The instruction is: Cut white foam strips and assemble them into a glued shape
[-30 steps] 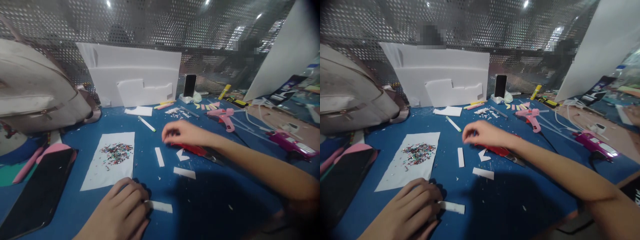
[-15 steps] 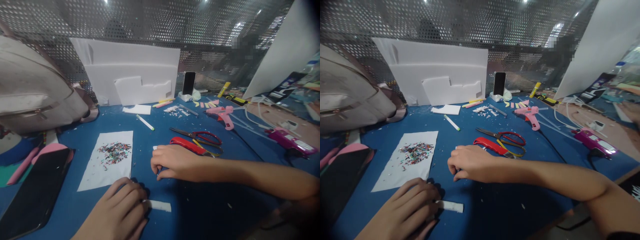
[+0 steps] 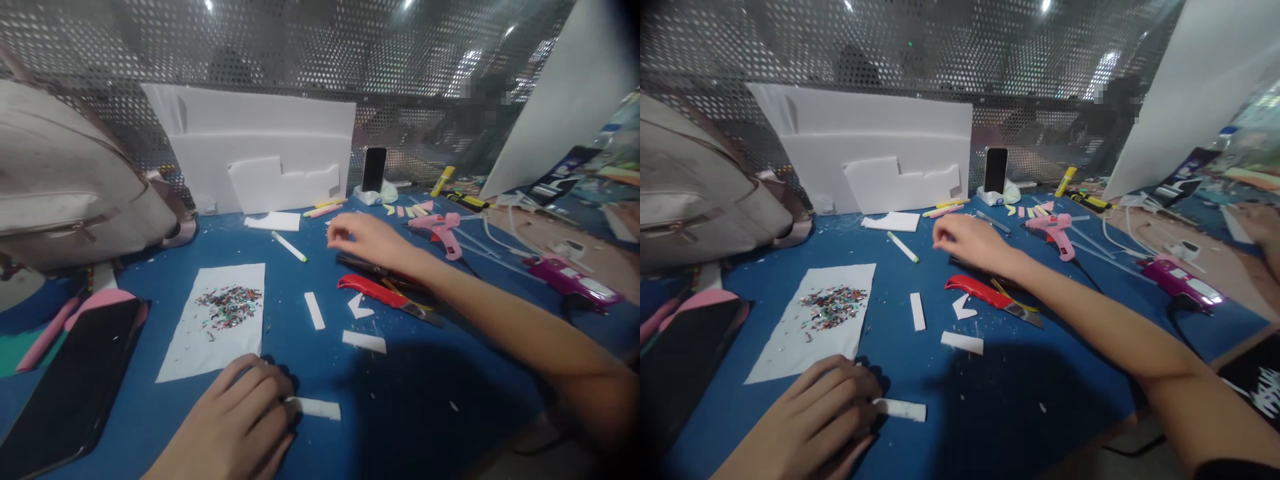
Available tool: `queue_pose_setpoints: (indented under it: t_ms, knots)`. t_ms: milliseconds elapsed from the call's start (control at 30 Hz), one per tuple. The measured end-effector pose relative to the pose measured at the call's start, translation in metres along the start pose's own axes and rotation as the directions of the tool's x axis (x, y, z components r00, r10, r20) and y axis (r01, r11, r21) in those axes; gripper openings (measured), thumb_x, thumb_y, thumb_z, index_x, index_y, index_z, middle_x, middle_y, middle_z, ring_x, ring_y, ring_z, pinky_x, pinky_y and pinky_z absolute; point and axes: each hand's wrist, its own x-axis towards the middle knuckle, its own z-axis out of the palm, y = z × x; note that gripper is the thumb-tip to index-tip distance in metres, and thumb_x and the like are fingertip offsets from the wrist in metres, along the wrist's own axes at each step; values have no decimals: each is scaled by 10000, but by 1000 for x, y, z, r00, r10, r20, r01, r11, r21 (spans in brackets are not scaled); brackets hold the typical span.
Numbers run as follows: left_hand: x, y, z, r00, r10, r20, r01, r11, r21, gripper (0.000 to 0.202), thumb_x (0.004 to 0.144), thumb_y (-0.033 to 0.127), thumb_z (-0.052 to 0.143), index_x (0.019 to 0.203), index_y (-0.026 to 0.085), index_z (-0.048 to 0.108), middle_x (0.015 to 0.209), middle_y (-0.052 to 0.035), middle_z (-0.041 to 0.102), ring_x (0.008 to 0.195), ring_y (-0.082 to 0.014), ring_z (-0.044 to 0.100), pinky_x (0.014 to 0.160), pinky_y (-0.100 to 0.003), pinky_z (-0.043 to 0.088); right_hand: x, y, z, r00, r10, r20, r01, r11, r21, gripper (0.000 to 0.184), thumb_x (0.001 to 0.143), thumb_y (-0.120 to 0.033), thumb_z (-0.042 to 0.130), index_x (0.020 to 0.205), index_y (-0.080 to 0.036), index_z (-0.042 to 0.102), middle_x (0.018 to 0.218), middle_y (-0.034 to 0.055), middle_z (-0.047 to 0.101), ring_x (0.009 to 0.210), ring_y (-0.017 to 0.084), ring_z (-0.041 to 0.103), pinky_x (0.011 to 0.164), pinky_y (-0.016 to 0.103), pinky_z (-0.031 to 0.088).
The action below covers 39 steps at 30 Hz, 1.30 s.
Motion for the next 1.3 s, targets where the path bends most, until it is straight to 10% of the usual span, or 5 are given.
queue_pose_setpoints:
  t_ms: [200,333,533,867,1300]
  knots:
    - [-2,0,0,999,-17,27,16,999,32,191,954,150,468,943,167,658,950,-20,668,914,-167,593,1005,-346,360,0,35,-19,980,110,-164,-122,991,-63,211,895,-185,500,1079,-191,604,989,74,681,884,219,612,738,333,407]
    - [0,2,-3,1000,-9,23,8,999,44,203,958,150,461,990,167,661,939,-15,676,899,-169,603,1000,-349,370,-27,-3,-24,995,-10,99,4,999,54,133,915,-268,522,918,-217,645,941,21,707,834,171,633,713,293,420]
    - [1,1,-2,1000,15,-1,-15,998,59,197,956,139,465,966,171,659,920,-1,684,877,-156,606,984,-326,370,-71,-51,-11,876,-56,480,69,998,-9,138,834,-334,689,863,-221,616,833,-12,681,718,160,602,555,277,308]
    - [0,0,1,999,16,-37,-15,999,29,221,953,132,449,968,177,665,931,3,685,886,-158,599,1007,-315,341,-76,-51,-16,917,-68,393,64,998,25,146,855,-184,587,995,-223,606,1028,24,657,884,183,605,652,274,372]
    - [2,0,-2,1000,10,-6,-10,999,54,195,936,104,477,978,174,653,918,1,694,880,-157,620,979,-321,387,-45,-18,-31,993,22,113,-15,998,-59,198,961,-365,453,1043,-207,539,999,59,650,820,194,587,680,314,383]
